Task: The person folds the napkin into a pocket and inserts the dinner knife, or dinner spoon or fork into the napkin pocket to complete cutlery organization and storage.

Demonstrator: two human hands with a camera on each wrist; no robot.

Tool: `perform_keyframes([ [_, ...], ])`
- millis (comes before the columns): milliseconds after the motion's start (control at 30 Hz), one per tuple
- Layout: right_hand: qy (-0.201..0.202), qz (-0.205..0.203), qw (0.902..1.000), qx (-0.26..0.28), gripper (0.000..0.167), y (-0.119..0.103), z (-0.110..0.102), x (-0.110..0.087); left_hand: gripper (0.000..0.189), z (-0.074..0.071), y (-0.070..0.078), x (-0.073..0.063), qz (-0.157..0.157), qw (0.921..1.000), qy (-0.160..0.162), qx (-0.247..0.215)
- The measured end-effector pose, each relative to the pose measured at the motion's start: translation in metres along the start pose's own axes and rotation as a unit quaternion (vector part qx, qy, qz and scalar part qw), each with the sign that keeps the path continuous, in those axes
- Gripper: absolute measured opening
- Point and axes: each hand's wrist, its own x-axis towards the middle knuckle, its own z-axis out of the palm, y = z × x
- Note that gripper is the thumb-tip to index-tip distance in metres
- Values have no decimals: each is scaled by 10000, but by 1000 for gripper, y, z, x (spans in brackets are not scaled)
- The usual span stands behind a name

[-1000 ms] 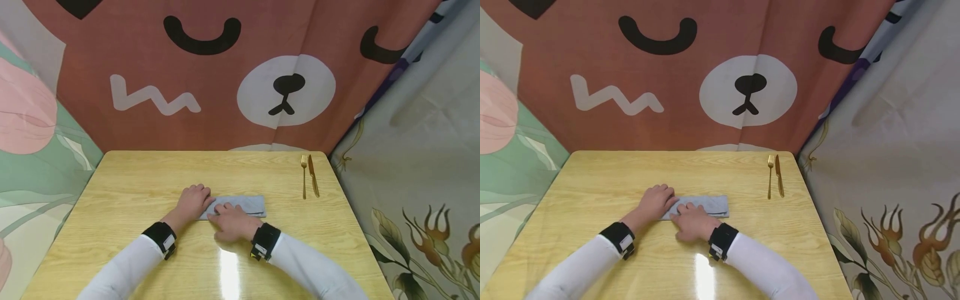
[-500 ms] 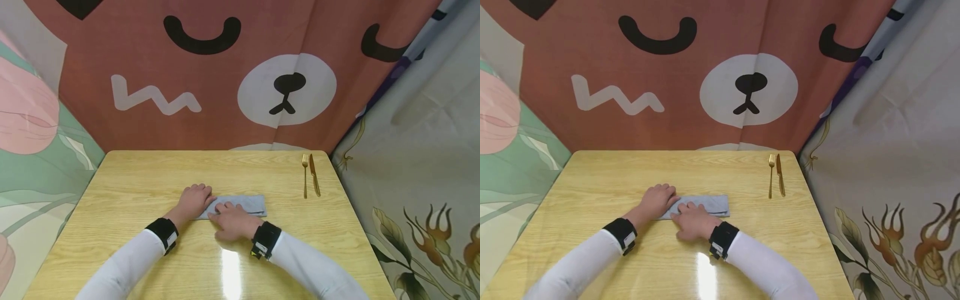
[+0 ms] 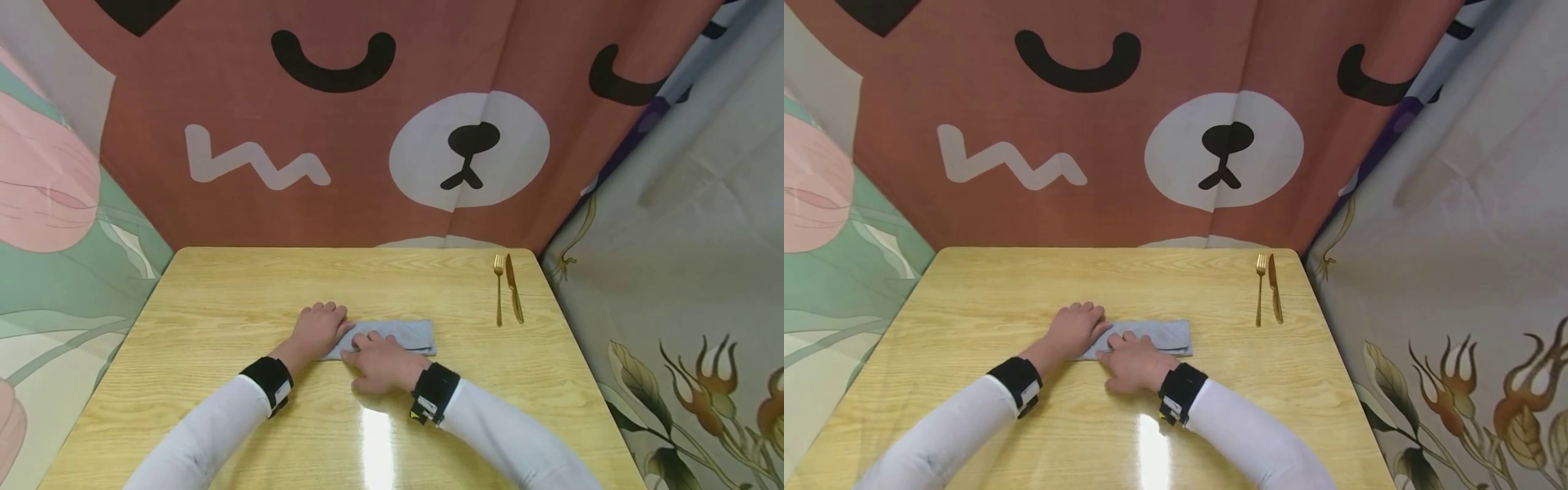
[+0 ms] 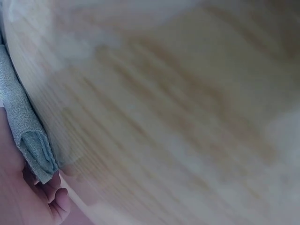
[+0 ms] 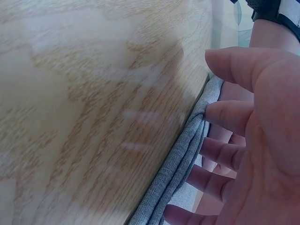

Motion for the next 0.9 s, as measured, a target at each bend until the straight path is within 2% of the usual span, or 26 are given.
perform_keyframes([
  [333, 229, -217, 9995, -52, 60, 9, 2, 0, 36, 0, 0, 2, -21, 9999, -77, -90],
  [600, 399, -432, 9974, 417, 61, 21, 7, -3, 34, -4, 0, 2, 185, 9996, -104, -202],
  [900, 448, -519, 9929, 970, 59, 28, 6, -6, 33, -4, -6, 3, 261, 9986, -205, -410],
])
